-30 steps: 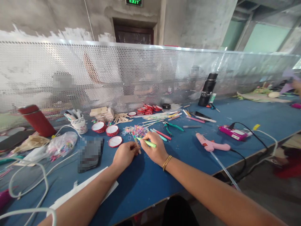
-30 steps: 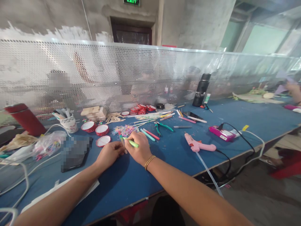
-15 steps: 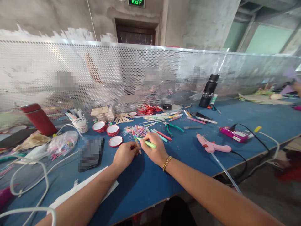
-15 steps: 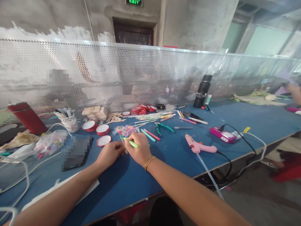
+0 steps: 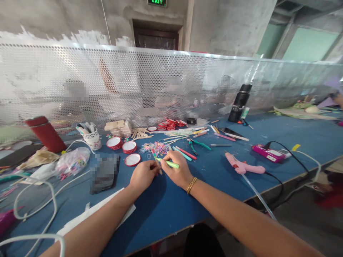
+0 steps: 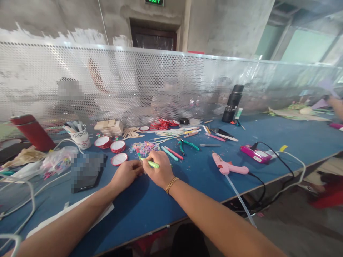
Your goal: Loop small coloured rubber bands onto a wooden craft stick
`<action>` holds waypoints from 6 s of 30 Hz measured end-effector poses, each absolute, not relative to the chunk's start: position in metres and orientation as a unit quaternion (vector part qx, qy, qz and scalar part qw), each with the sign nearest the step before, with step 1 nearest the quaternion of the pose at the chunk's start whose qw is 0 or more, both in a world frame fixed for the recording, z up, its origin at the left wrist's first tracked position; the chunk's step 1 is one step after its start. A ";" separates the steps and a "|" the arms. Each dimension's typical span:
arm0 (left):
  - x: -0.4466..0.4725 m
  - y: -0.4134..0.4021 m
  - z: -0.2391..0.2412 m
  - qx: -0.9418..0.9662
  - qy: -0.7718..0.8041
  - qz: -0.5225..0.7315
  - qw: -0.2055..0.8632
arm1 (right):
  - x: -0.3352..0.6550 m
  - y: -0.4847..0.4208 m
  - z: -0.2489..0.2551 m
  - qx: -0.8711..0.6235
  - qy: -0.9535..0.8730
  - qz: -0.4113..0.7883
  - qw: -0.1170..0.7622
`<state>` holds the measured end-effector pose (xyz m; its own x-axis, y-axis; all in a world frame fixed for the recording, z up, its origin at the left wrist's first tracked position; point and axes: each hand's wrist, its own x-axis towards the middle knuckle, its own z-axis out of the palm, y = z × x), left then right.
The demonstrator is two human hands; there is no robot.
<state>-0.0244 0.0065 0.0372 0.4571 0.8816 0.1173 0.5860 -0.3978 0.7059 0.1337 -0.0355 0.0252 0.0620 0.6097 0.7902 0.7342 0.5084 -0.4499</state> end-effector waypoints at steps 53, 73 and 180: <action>-0.024 0.009 0.033 0.803 0.439 0.262 0.308 | 0.137 -0.037 0.034 -0.501 -0.674 -0.006 0.543; -0.023 0.010 0.033 0.799 0.442 0.261 0.313 | 0.137 -0.036 0.030 -0.485 -0.678 -0.024 0.552; -0.024 0.008 0.034 0.796 0.454 0.259 0.304 | 0.136 -0.036 0.029 -0.488 -0.680 -0.034 0.546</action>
